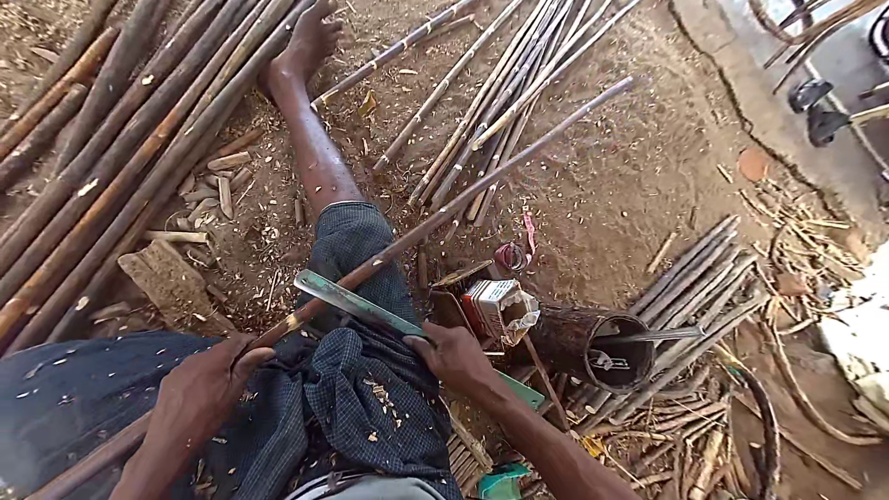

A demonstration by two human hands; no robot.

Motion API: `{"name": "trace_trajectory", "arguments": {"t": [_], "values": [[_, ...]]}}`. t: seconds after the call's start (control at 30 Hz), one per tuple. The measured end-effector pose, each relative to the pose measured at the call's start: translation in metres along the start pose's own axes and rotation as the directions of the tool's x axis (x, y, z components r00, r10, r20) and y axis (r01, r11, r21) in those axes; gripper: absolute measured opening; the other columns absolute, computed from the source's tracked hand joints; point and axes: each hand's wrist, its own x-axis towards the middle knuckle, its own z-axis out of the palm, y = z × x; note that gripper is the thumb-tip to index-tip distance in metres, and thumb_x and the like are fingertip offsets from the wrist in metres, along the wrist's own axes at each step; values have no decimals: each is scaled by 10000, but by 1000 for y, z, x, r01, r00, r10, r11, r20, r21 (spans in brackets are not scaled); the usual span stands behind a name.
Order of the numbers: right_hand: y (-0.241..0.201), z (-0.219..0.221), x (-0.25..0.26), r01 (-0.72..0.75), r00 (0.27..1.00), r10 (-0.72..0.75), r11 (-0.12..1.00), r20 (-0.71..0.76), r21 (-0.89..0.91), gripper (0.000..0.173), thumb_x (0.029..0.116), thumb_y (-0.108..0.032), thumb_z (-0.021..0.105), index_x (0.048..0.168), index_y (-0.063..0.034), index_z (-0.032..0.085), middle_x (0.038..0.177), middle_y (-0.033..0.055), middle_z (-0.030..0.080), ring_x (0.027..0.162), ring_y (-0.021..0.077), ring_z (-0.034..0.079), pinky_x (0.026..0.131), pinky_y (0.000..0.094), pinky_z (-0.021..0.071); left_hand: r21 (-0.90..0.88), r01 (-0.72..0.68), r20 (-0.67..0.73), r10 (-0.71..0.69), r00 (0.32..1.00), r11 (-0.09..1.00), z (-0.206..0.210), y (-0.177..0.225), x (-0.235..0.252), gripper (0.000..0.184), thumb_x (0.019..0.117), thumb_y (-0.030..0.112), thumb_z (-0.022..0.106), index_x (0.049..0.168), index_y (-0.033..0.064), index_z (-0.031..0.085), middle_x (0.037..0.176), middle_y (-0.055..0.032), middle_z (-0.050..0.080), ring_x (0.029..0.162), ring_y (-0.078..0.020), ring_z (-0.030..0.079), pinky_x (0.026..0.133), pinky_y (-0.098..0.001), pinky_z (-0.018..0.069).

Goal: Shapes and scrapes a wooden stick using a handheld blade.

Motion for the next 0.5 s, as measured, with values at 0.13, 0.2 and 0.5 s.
{"name": "trace_trajectory", "arguments": {"t": [0.13,0.2,0.5], "values": [[15,-14,16,-151,949,232,929,-212,339,603,1011,-674,456,928,-97,613,567,87,499,415,234,490,388,432,453,-5,22,-110,-22,994,1000,8,12,-4,744,960,751,343,1062,125,730,806,-78,687,655,-302,671,527,-544,505],[-2,-9,4,-70,993,84,984,-83,166,538,1046,-569,484,962,-66,656,638,111,559,536,274,570,499,494,497,-8,37,-133,-38,990,999,9,15,-5,730,959,740,374,1089,117,732,852,-97,705,685,-322,684,547,-567,510],[-14,-6,-8,-28,998,28,999,53,17,496,1043,-543,500,950,-91,680,687,96,607,638,282,632,592,528,533,-6,88,-245,-86,966,996,21,24,-17,648,942,662,526,1122,74,729,1000,-156,722,796,-376,707,614,-611,522]]}}
